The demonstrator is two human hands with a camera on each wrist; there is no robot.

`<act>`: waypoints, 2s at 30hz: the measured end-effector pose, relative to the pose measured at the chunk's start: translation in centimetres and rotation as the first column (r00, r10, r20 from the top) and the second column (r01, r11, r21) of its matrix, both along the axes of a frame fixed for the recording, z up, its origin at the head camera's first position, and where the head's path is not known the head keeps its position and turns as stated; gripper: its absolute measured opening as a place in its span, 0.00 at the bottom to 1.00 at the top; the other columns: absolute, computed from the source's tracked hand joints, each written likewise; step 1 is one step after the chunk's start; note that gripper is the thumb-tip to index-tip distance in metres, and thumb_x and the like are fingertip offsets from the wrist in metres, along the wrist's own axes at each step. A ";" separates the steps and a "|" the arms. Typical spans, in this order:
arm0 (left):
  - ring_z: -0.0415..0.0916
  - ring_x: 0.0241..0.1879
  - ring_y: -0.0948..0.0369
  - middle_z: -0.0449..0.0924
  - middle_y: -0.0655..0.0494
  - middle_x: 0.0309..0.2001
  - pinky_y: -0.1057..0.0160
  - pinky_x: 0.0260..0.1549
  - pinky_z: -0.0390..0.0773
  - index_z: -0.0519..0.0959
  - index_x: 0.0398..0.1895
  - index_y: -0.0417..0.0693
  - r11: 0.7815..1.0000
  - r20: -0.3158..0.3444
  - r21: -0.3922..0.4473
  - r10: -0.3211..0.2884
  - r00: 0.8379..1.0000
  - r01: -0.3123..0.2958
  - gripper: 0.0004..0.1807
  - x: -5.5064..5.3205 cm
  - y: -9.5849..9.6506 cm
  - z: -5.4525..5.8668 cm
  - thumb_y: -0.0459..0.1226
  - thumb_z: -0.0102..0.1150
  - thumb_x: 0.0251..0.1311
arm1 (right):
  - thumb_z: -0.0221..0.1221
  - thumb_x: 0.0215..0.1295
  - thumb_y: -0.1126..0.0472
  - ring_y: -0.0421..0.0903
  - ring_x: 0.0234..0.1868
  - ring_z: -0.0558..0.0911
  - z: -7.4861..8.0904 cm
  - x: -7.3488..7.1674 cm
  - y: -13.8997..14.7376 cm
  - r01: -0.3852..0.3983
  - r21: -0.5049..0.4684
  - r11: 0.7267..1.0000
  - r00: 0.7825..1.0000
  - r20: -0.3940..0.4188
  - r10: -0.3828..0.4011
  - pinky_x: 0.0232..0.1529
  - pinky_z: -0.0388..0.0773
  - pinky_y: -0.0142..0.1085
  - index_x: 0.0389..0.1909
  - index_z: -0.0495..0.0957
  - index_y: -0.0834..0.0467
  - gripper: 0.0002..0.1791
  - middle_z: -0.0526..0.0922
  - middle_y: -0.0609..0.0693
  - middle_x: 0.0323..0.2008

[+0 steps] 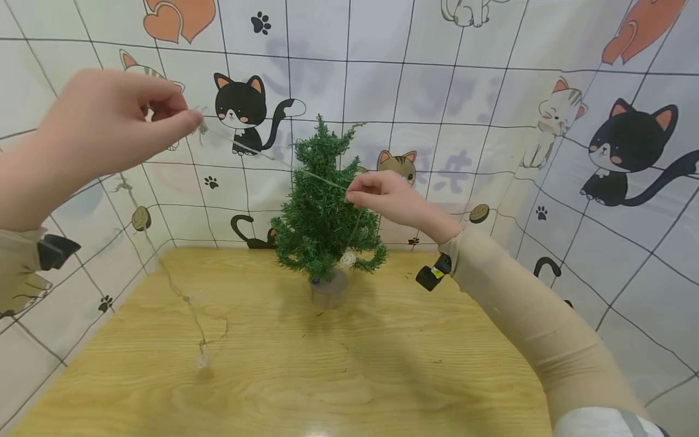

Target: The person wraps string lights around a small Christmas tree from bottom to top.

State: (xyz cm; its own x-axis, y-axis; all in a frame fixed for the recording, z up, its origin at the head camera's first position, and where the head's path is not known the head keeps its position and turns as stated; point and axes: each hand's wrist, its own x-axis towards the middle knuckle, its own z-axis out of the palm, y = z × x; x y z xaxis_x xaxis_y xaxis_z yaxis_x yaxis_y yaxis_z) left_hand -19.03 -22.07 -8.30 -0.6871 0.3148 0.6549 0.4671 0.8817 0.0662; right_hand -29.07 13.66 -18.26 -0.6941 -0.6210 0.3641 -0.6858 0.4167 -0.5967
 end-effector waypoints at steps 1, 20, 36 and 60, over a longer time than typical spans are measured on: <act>0.58 0.16 0.60 0.68 0.54 0.16 0.63 0.19 0.55 0.76 0.23 0.54 1.000 -0.020 -0.017 -0.002 1.000 0.001 0.15 0.0 0.2 0.0 0.48 0.52 0.66 | 0.54 0.72 0.58 0.55 0.38 0.79 0.2 -0.2 0.2 0.022 -0.003 1.000 1.000 -0.010 -0.022 0.40 0.75 0.42 0.45 0.81 0.63 0.13 0.82 0.59 0.40; 0.64 0.15 0.55 0.71 0.55 0.23 0.60 0.06 0.54 0.79 0.36 0.49 0.944 -0.333 -0.329 -0.150 0.931 0.034 0.07 -2.8 3.1 -1.5 0.40 0.53 0.60 | 0.56 0.71 0.54 0.53 0.39 0.78 -1.1 -1.4 4.6 0.167 0.010 0.986 0.986 0.018 -0.168 0.40 0.74 0.43 0.45 0.82 0.59 0.14 0.80 0.53 0.37; 0.58 0.16 0.54 0.70 0.49 0.32 0.58 0.09 0.55 0.71 0.65 0.59 0.882 -0.254 -0.472 -0.120 0.960 -0.015 0.23 -7.4 6.9 1.0 0.39 0.45 0.67 | 0.55 0.72 0.56 0.56 0.40 0.77 -4.2 -3.1 7.5 0.258 -0.108 0.960 0.962 0.122 -0.244 0.40 0.72 0.42 0.48 0.82 0.62 0.15 0.80 0.57 0.35; 0.55 0.14 0.57 0.73 0.47 0.24 0.59 0.15 0.60 0.48 0.77 0.71 0.927 0.131 -0.371 0.106 0.986 -0.050 0.29 -16.2 12.7 3.1 0.43 0.26 0.75 | 0.49 0.74 0.65 0.60 0.28 0.80 -6.3 -5.3 7.3 0.283 -0.304 0.910 0.935 -0.123 -0.332 0.32 0.81 0.46 0.53 0.71 0.55 0.11 0.77 0.54 0.27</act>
